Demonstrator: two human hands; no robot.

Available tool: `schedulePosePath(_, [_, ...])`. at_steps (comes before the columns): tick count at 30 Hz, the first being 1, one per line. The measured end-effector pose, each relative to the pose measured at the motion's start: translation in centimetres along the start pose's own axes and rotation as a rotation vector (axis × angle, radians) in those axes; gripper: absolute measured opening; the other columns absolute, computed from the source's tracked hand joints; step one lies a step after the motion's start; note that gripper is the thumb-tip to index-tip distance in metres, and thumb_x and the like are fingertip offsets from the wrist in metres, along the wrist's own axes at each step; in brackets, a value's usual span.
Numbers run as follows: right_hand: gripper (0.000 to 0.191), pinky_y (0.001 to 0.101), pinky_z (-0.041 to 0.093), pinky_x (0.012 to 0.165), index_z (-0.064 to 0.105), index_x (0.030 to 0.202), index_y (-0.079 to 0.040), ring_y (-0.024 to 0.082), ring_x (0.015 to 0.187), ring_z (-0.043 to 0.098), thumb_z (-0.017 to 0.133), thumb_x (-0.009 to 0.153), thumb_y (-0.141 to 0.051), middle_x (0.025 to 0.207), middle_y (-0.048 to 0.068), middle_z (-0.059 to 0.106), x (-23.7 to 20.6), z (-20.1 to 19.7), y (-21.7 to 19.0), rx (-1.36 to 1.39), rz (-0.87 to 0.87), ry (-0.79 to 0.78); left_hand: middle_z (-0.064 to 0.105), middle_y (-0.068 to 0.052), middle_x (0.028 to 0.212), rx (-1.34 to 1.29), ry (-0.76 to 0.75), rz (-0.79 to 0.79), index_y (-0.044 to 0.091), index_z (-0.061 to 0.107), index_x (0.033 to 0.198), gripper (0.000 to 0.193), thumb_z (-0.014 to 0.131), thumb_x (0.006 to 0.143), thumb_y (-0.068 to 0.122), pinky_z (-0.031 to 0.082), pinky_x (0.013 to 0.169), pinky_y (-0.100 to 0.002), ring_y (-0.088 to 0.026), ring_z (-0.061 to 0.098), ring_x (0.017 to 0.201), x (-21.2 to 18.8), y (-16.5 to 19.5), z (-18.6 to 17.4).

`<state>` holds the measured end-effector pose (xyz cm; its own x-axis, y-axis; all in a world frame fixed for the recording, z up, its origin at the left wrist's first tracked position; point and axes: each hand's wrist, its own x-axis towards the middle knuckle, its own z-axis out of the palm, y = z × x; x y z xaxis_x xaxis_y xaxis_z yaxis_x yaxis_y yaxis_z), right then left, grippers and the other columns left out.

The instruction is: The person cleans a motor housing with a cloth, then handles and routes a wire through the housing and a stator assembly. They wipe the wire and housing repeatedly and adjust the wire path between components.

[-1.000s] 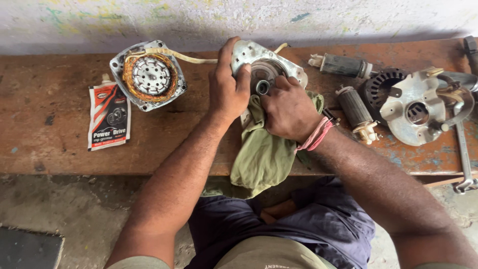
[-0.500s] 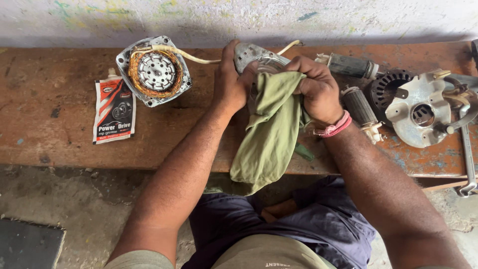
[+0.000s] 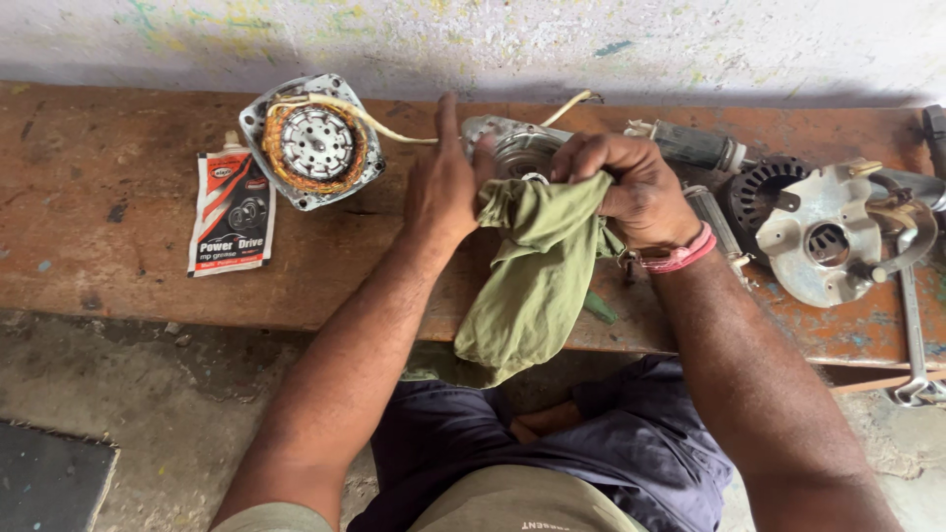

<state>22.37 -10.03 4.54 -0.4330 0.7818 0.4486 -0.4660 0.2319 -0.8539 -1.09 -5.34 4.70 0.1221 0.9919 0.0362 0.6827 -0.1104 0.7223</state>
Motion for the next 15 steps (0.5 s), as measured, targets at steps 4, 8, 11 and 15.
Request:
schedulePosePath(4, [0.022,0.0292,0.054,0.088,0.067,0.102,-0.008,0.014,0.094,0.065,0.083,0.086,-0.005,0.101,0.003,0.071,-0.2,-0.2,0.4,-0.195,0.001,0.106,0.07,-0.01,0.092,0.05,0.466,0.406,0.0,0.04,0.157,0.056,0.058,0.106,0.017,0.052,0.052,-0.029,-0.016,0.067,0.067,-2.5,-1.4,-0.6])
schedulePosePath(8, [0.018,0.0287,0.053,0.083,0.067,0.097,-0.005,0.013,0.085,0.063,0.083,0.091,-0.009,0.092,0.004,0.069,-0.2,0.6,0.2,-0.191,0.008,0.083,0.069,-0.014,0.106,-0.335,0.467,0.645,0.001,0.045,0.151,0.052,0.064,0.105,0.016,0.053,0.05,-0.028,-0.019,0.069,0.071,-8.1,-1.3,-0.2])
schedulePosePath(11, [0.022,0.0312,0.056,0.082,0.068,0.104,-0.004,0.015,0.084,0.065,0.08,0.089,-0.015,0.092,0.005,0.07,0.0,1.4,-0.1,-0.077,0.069,-0.088,0.063,-0.023,0.116,-0.142,0.397,0.824,-0.006,0.04,0.144,0.074,0.076,0.089,0.028,0.058,0.07,-0.039,-0.032,0.069,0.09,-11.8,0.0,0.7])
schedulePosePath(15, [0.028,0.0341,0.061,0.079,0.071,0.101,-0.003,0.02,0.088,0.072,0.074,0.092,-0.029,0.1,0.011,0.076,0.7,1.3,-0.5,0.042,0.073,-0.106,0.067,-0.019,0.123,-0.245,0.229,0.708,-0.007,0.053,0.147,0.056,0.068,0.095,0.01,0.065,0.086,-0.035,-0.028,0.074,0.105,-12.9,0.0,0.3])
